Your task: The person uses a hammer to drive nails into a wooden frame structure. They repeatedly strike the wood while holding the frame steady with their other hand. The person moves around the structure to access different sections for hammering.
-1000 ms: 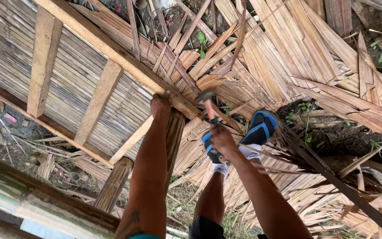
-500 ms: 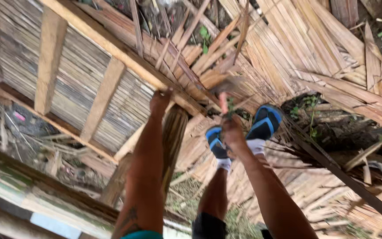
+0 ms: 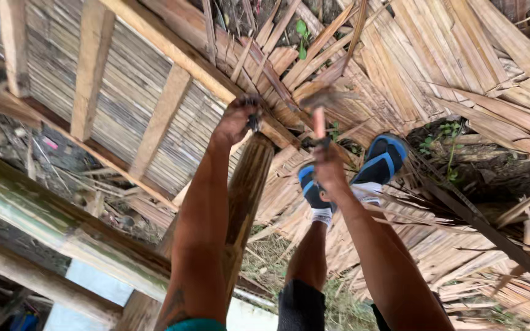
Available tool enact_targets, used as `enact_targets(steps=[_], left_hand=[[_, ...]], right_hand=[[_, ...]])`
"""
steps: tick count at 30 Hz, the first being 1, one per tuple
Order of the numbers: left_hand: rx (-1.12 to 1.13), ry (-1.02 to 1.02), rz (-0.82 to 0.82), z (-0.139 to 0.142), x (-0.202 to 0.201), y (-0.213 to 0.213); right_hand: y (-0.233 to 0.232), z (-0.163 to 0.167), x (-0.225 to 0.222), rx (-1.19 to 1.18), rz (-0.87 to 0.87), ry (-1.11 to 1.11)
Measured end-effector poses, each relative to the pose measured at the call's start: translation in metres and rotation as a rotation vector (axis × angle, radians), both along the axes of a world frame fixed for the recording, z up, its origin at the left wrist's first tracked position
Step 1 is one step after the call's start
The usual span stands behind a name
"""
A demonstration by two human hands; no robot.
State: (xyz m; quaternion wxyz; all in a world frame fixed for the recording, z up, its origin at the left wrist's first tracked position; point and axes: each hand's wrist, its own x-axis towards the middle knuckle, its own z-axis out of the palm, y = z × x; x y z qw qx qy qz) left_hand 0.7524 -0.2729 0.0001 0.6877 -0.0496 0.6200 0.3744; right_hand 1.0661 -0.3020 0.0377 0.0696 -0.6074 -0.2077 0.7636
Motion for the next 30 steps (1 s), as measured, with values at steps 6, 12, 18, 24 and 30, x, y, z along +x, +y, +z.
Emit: enact_targets(steps=[6, 12, 18, 24, 30], left_hand=[[-0.08, 0.066, -0.014, 0.016, 0.009, 0.015], [0.007, 0.349, -0.074, -0.027, 0.006, -0.012], [0.357, 0.42, -0.283, -0.028, 0.058, -0.004], [0.214, 0.959, -1.169, -0.017, 0.08, 0.01], [0.32, 0.974, -1.683, -0.033, 0.06, 0.003]], right_hand=[[0.02, 0.012, 0.008, 0.311, -0.75, 0.028], [-0.017, 0.004, -0.023, -0.255, 0.113, -0.008], [-0.005, 0.008, 0.027, -0.135, -0.17, -0.115], [0.025, 0.029, 0.046, -0.037, -0.247, -0.039], [0.04, 0.051, 0.053, 0.01, -0.23, -0.055]])
